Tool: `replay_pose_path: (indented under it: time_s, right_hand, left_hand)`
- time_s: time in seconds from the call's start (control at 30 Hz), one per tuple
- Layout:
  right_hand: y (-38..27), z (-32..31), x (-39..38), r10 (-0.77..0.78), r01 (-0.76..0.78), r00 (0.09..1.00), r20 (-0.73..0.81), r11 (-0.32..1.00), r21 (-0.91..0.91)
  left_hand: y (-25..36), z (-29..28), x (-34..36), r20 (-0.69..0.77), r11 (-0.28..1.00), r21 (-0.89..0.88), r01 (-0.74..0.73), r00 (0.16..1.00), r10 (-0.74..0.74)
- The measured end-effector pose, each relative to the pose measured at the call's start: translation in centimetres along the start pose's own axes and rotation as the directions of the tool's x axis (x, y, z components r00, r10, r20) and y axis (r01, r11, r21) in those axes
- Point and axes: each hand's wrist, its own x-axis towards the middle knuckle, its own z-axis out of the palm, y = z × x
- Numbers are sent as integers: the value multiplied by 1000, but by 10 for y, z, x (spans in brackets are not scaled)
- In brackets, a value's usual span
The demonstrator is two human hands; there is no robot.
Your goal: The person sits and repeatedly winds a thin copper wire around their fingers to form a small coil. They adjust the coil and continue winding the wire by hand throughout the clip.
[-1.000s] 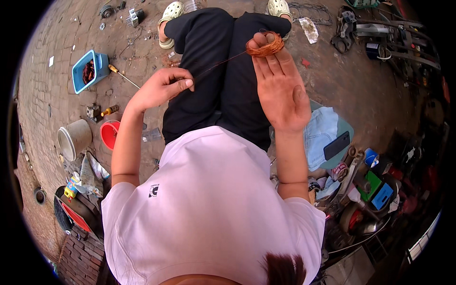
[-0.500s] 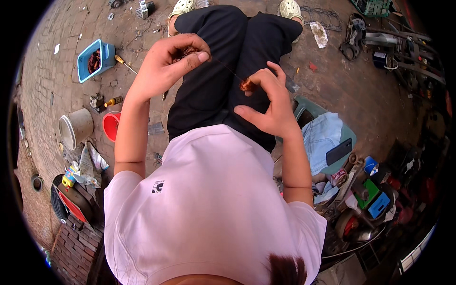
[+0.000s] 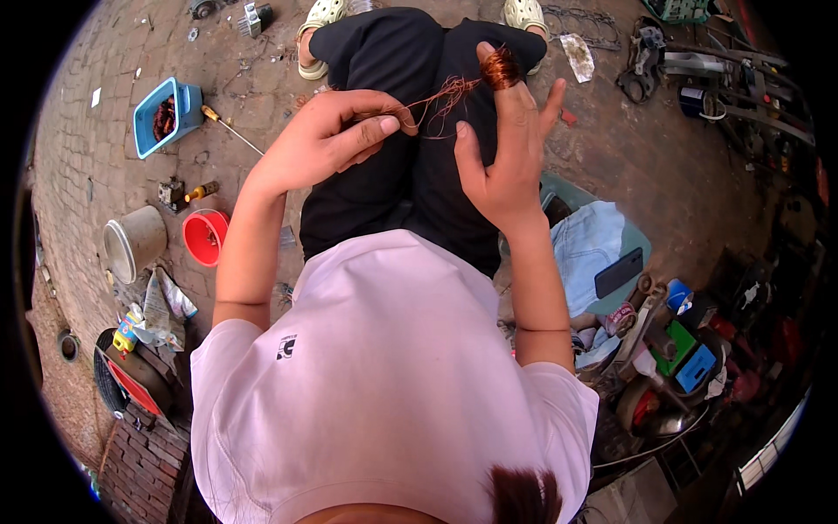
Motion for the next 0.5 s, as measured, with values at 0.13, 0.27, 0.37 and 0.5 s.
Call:
replay_pose_path:
  time_s: [0.13,0.27,0.37,0.5]
  right_hand:
    - [-1,-15,16,286,42,921,-265,603,796]
    - [18,-56,30,615,256,771,-167,-59,965]
    - [47,-75,25,635,341,766,-95,-278,898]
    - [63,-101,31,599,360,800,-37,-429,829]
  left_hand:
    - [-13,-8,-14,3,998,-23,53,999,-53]
    - [-49,-28,-39,-45,988,152,-6,999,13]
    - [-73,-45,-60,-165,944,329,-21,983,80]
    - [-80,-68,-86,-302,837,508,205,952,-49]
